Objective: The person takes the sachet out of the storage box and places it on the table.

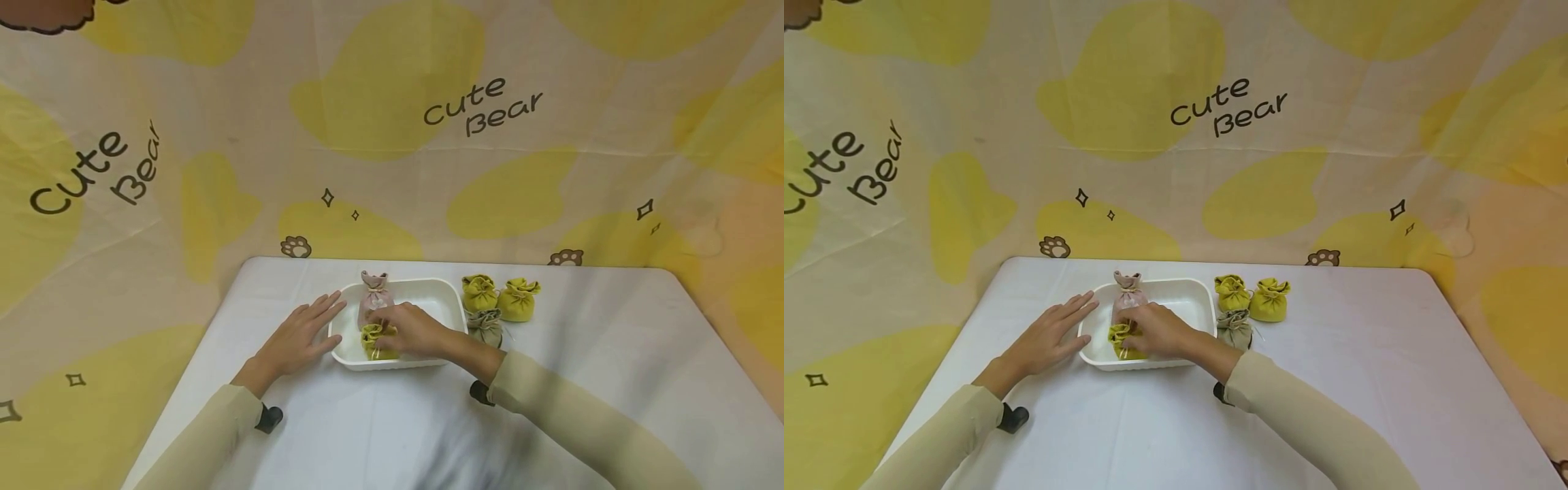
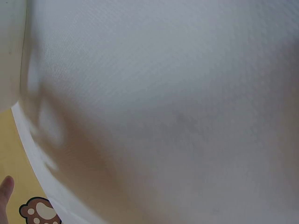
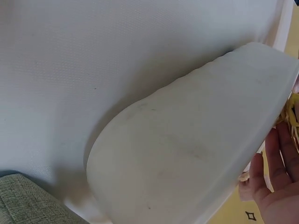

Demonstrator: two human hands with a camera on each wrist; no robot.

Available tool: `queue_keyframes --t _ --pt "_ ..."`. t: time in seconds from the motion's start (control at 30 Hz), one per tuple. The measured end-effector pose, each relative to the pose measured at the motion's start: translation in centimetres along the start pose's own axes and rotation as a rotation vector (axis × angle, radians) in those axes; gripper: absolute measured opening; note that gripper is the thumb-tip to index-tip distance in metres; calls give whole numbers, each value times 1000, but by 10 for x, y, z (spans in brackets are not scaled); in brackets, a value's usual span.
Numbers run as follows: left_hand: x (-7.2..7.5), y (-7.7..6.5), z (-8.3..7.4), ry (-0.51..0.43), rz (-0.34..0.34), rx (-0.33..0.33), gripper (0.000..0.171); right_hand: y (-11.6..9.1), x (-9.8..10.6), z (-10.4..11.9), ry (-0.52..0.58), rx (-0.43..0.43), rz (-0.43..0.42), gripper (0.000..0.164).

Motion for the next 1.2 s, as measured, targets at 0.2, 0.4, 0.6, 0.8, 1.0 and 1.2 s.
queue_keyframes --t 0.2,0.4,0.6,0.8,1.0,1.2 --pt "0 -1 0 2 -3 -2 65 -4 7 1 -16 12 -47 21" --pt "0 -1 0 7 2 3 66 -8 15 -2 -22 43 -89 14" --pt "-1 -1 -1 11 3 9 66 -13 27 -5 -11 41 -122 13" --pt "0 -1 -2 16 5 11 66 -21 47 -2 -57 41 -148 17" --pt "2 1 -3 20 6 9 66 -34 67 -2 -77 64 -184 21" --pt "1 1 -2 20 1 8 65 -45 82 -2 -118 47 -213 23"
Point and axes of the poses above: each hand's wrist, its own y-axis towards the middle knuckle, its own x-axis out of the back of the hand, z = x × y, the point moved 1 cm from there along y, towards the middle knuckle, and after that the axes turned 6 degrees about x, right-handed, at the moved point
